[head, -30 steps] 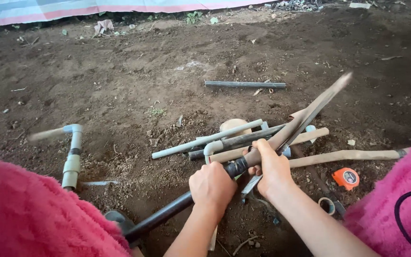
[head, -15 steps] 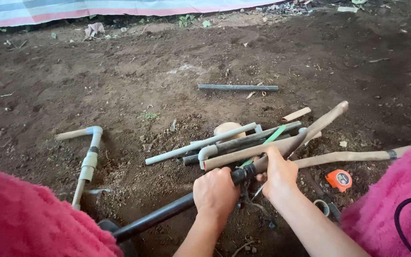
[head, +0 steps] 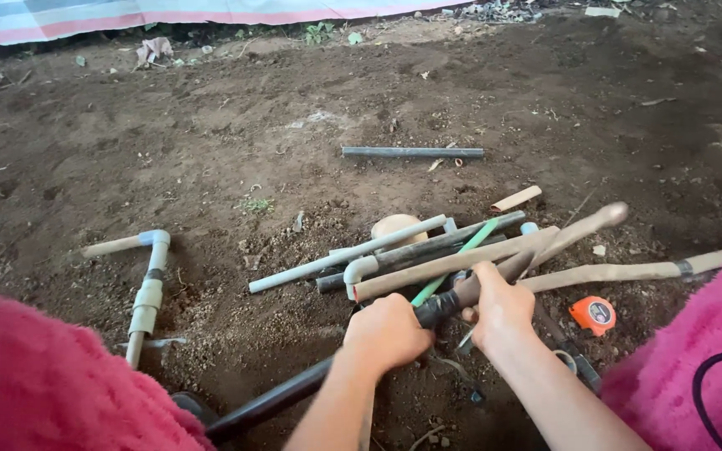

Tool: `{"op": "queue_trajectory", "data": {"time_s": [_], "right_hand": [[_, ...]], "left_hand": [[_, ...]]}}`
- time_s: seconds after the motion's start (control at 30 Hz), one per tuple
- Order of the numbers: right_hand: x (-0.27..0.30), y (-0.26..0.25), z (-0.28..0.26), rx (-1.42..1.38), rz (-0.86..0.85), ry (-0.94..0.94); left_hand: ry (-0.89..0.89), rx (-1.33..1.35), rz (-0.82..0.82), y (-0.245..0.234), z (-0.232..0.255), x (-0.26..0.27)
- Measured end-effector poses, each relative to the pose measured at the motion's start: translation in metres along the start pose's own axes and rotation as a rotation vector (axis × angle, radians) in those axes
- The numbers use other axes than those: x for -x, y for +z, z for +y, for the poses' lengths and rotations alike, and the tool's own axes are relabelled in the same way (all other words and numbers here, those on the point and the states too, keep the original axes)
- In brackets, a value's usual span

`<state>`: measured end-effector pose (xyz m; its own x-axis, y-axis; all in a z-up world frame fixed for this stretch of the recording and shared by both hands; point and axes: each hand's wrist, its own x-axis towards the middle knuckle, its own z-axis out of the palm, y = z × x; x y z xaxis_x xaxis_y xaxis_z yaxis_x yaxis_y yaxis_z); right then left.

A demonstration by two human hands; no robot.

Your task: The person sits on the ground and repairs a pipe system using black tape. They wrap the tape around a joint connecting two pipes, then use a knife to cut the tape and trim the ends.

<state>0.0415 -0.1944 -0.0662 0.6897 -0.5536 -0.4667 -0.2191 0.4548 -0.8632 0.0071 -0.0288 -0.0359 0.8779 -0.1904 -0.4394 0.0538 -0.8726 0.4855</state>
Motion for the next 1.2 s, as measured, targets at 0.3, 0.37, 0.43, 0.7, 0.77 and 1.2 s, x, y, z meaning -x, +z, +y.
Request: {"op": "queue_trajectory", "data": {"time_s": [0.3,0.37,0.43,0.7,0.77,1.2], "right_hand": [[-0.012,0.008,0.002,-0.091,0.075,0.095],[-0.029,0.008,0.011,-0.087,0.071,0.159],[-0.045,0.005,0.018,-0.093,0.065,0.162],[-0.024,0.004,0.002,0.005,0.029,-0.030],[0.008,0.006,-0.016,0.019,-0.052,-0.040],[0.003,-0.002,-0.011,-0.033,-0.193,0.001]], "left_hand": [[0.141,-0.168,0.596,0.035,-0.013,-0.015],[0.144,-0.149,0.586,0.033,-0.014,-0.013],[0.171,-0.149,0.592,0.031,-0.012,-0.013],[0.140,0.387,0.120,-0.022,0.000,0.029],[0.010,0.491,0.100,-0.029,0.008,0.038],[0.147,0.800,0.310,-0.008,-0.009,-0.002]]}}
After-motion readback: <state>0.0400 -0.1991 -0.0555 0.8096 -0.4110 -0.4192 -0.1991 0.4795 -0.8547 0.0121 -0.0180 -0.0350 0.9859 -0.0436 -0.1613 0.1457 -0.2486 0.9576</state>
